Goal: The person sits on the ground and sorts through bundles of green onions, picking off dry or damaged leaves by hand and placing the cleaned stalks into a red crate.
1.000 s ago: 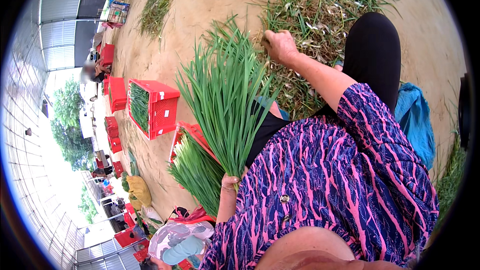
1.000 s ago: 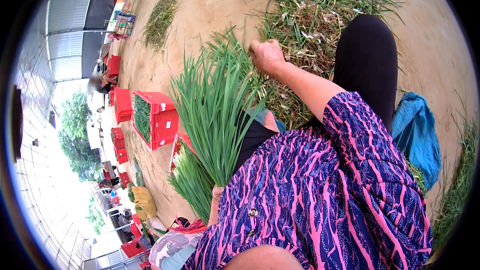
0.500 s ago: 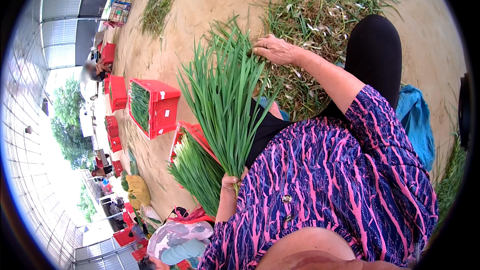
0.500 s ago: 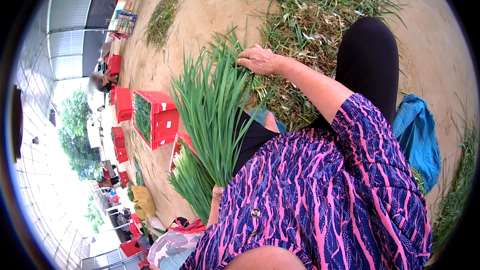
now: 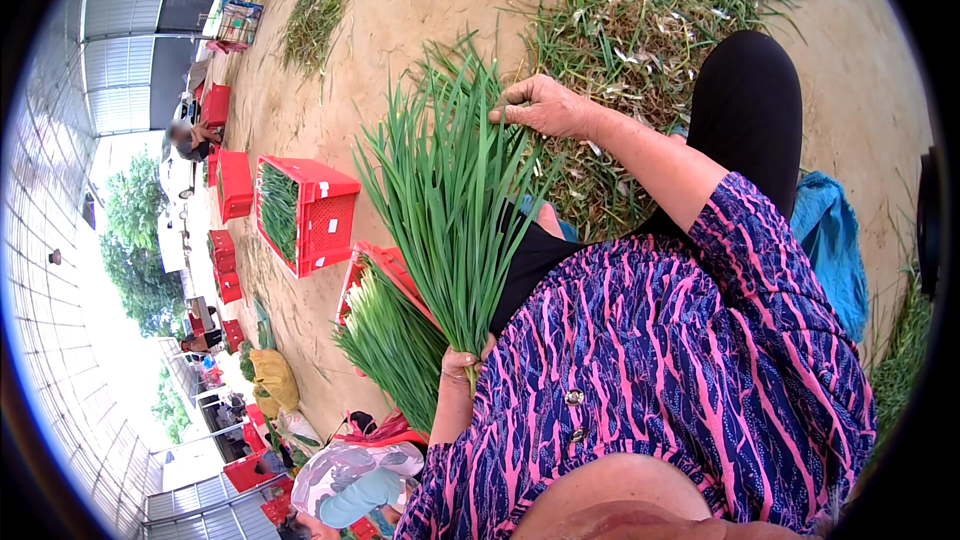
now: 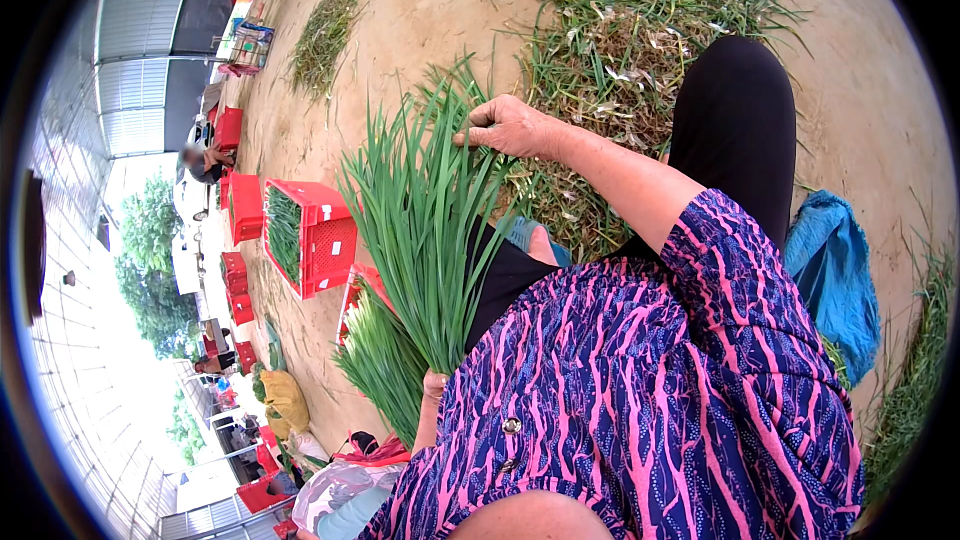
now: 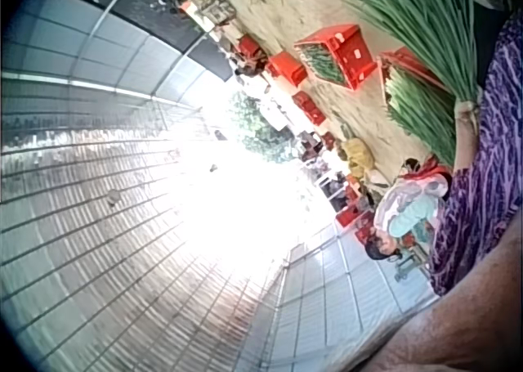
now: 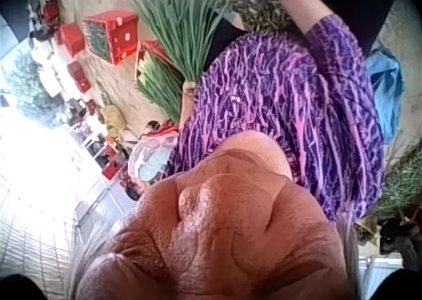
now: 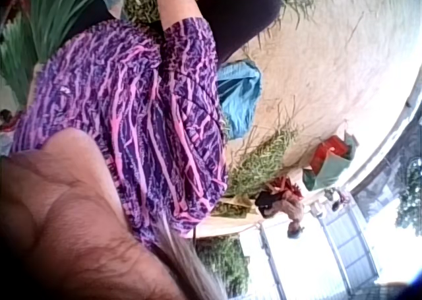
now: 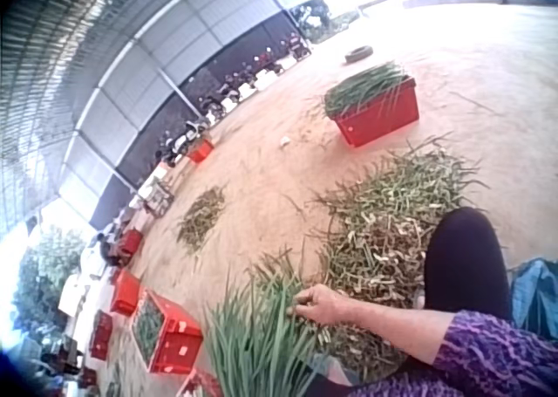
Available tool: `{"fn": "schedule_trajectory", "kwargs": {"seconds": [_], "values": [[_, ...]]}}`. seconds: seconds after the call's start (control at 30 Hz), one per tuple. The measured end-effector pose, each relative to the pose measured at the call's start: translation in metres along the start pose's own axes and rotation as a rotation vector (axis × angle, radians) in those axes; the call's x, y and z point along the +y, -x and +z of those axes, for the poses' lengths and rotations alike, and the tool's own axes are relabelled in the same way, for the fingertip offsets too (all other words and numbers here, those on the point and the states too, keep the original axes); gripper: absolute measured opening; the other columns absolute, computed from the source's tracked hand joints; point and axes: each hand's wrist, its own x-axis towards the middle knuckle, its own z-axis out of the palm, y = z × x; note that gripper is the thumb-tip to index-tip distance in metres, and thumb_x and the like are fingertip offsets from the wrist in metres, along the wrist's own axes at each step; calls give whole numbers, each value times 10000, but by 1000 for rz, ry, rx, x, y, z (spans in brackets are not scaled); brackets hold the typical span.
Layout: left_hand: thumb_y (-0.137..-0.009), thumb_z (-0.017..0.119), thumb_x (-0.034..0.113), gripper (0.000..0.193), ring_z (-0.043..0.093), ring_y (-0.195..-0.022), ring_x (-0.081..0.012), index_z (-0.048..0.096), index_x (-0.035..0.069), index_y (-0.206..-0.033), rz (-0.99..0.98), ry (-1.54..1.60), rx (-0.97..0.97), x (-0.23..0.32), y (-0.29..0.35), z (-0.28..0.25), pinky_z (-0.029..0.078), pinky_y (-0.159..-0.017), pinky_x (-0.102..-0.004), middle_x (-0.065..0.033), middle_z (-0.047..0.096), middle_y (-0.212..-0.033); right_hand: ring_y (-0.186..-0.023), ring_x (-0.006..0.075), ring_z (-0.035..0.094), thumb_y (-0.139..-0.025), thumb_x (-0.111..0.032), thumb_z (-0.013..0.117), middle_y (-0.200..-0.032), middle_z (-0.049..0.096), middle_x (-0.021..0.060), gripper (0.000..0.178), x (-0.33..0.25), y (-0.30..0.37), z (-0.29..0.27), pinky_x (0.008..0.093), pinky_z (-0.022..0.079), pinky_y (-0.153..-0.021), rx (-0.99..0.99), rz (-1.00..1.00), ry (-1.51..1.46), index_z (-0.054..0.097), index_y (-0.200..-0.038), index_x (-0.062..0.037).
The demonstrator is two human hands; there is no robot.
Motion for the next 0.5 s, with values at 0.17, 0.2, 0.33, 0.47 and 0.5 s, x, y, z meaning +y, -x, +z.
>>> {"fn": "schedule_trajectory", "kwargs": {"seconds": [0.17, 0.2, 0.33, 0.47, 0.5], "values": [[-566, 764, 147, 496, 443, -458, -133, 567, -36, -983, -8, -2, 6, 1, -1, 1, 357, -380, -205, -111, 505, -645, -898, 266, 584, -838, -209, 633, -835, 619, 60, 138, 11, -2, 15, 470, 404, -896, 323, -333, 442, 662, -855, -75], [-566, 764, 147, 497, 443, -458, -133, 567, -36, -984, -3, 1, 8, 1, 1, 0, 357, -380, -204, -112, 505, -646, -940, 279, 569, -825, -180, 632, -850, 603, 52, 102, 9, -1, 19, 508, 374, -939, 404, -383, 582, 648, -847, -82], [-566, 764, 146, 500, 443, -457, -134, 567, -36, -988, 0, 2, 18, 1, 2, 2, 357, -377, -202, -114, 505, -646, -984, 263, 527, -789, -119, 651, -845, 540, 60, 80, 7, 0, 25, 545, 288, -994, 483, -362, 694, 598, -838, -84], [-566, 765, 145, 503, 443, -457, -134, 568, -35, -993, 0, -2, 9, 2, -4, 3, 356, -374, -200, -116, 505, -647, -806, 240, 583, -822, -212, 640, -772, 602, 87, 170, 23, -17, 4, 455, 411, -835, 763, -125, 398, 618, -749, -60], [-567, 765, 145, 504, 443, -456, -134, 568, -35, -994, -2, -2, 12, 2, -3, 3, 356, -374, -199, -116, 505, -647, -710, 209, 561, -835, -259, 648, -717, 606, 87, 236, 24, -21, -17, 398, 421, -735, 758, -23, 219, 625, -729, -49]]}}
